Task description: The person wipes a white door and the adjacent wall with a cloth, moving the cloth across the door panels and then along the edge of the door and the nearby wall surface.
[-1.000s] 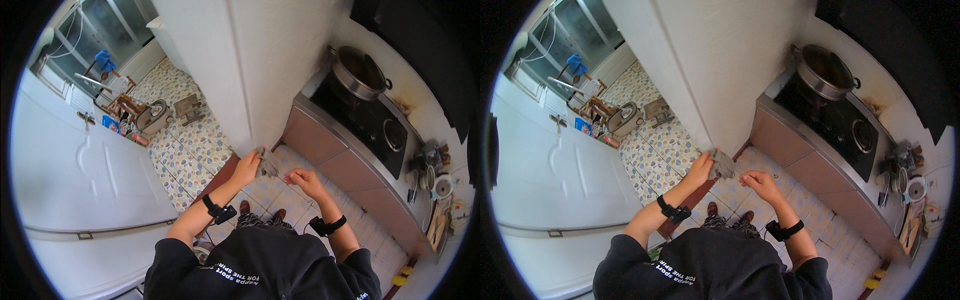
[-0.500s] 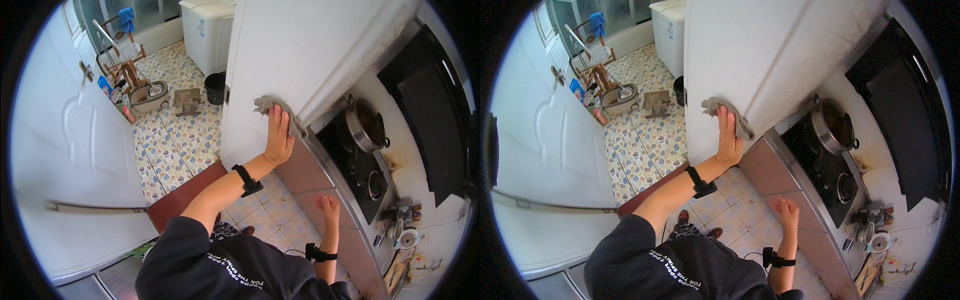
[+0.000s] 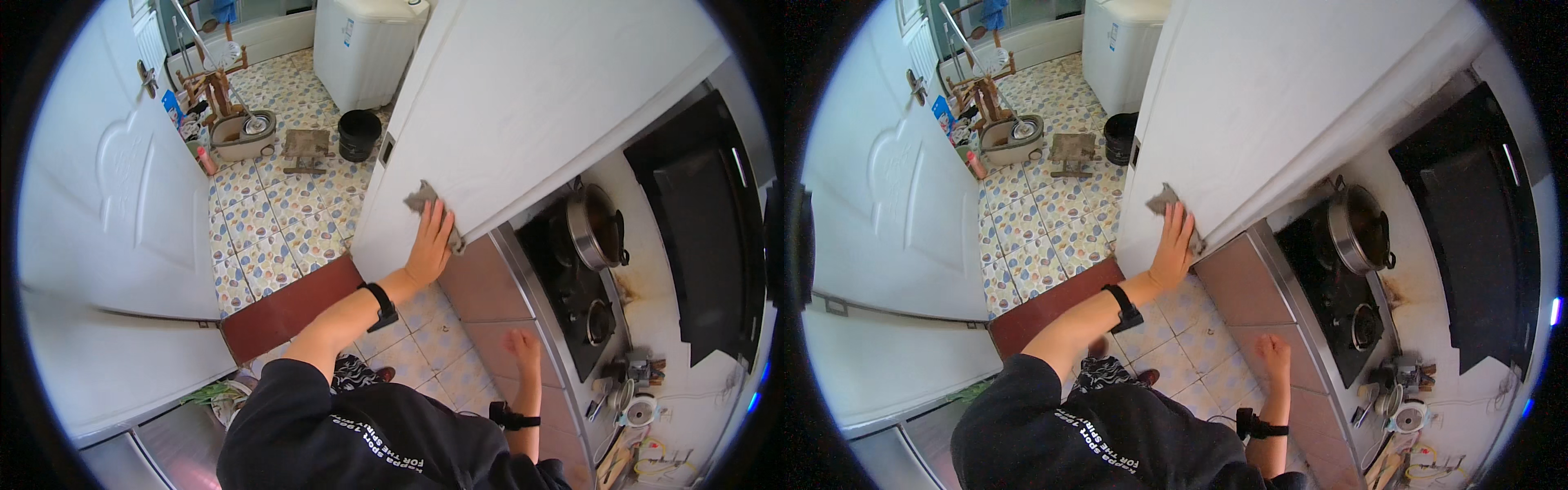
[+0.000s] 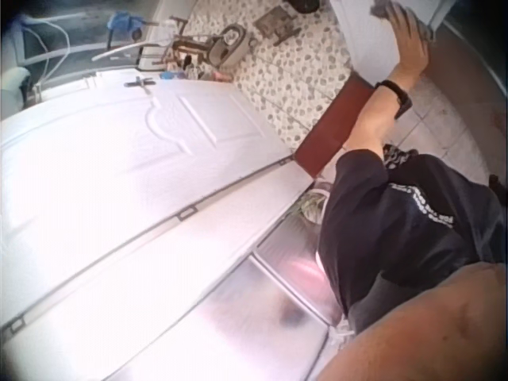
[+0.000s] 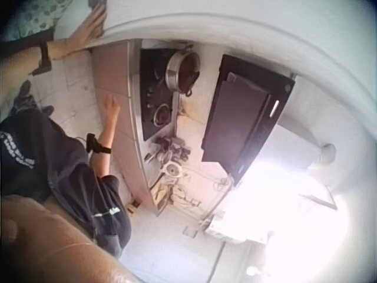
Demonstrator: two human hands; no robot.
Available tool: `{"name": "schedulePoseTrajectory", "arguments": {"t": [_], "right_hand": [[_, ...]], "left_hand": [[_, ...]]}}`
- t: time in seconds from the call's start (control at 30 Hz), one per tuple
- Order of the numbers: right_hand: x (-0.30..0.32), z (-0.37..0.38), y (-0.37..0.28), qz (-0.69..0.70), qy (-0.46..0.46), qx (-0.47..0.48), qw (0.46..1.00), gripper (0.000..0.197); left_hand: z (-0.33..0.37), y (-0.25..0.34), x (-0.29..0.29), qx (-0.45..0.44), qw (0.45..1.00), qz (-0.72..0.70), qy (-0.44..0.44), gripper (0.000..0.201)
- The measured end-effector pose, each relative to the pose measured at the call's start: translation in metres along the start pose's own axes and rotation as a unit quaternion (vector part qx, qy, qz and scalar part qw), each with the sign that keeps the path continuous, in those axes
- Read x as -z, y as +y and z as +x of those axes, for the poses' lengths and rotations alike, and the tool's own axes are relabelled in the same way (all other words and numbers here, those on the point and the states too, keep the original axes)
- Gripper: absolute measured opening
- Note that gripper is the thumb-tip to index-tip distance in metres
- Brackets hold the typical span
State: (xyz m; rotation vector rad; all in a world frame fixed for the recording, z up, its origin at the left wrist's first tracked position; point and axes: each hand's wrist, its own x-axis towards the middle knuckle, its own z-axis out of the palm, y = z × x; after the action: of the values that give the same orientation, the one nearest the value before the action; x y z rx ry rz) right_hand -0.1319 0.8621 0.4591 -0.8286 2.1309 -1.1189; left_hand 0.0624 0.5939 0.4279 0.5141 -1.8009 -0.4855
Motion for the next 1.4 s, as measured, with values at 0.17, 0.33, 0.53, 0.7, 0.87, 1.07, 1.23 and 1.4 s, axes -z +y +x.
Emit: {"name": "schedulePoseTrajectory", "arguments": {"t": [0.17,0.33,0.53,0.7,0.87,1.07,1.23,1.4], "right_hand": [[-0.013,-0.003,-0.024,-0.075,0.012,0.033,0.997,0.028],[-0.002,-0.019,-0.015,0.015,0.027,0.022,0.999,0.026],[0.024,-0.042,0.038,0.053,0.067,-0.051,0.995,0.025],[0.036,-0.050,0.056,0.064,0.068,-0.084,0.992,0.025],[0.044,-0.041,0.068,0.060,0.049,-0.072,0.994,0.024],[0.066,-0.019,0.088,0.056,0.024,-0.040,0.997,0.025],[0.081,-0.006,0.087,0.082,0.025,0.007,0.996,0.025],[0.096,-0.011,0.093,0.095,0.049,0.025,0.994,0.024]], "left_hand": [[0.093,0.012,0.024,-0.073,0.996,-0.014,0.053,0.065],[0.141,0.030,0.032,-0.021,0.992,-0.017,0.126,0.071],[0.082,-0.010,0.015,0.011,0.995,0.022,0.099,0.069],[0.003,-0.050,-0.004,0.172,0.982,0.048,0.058,0.064],[-0.041,-0.055,-0.011,0.254,0.961,0.109,0.003,0.057],[0.016,0.022,-0.005,0.255,0.963,0.040,0.073,0.046],[0.127,0.105,0.027,0.013,0.989,0.032,0.141,0.046],[0.180,0.116,0.030,-0.059,0.981,0.085,0.162,0.048]]}}
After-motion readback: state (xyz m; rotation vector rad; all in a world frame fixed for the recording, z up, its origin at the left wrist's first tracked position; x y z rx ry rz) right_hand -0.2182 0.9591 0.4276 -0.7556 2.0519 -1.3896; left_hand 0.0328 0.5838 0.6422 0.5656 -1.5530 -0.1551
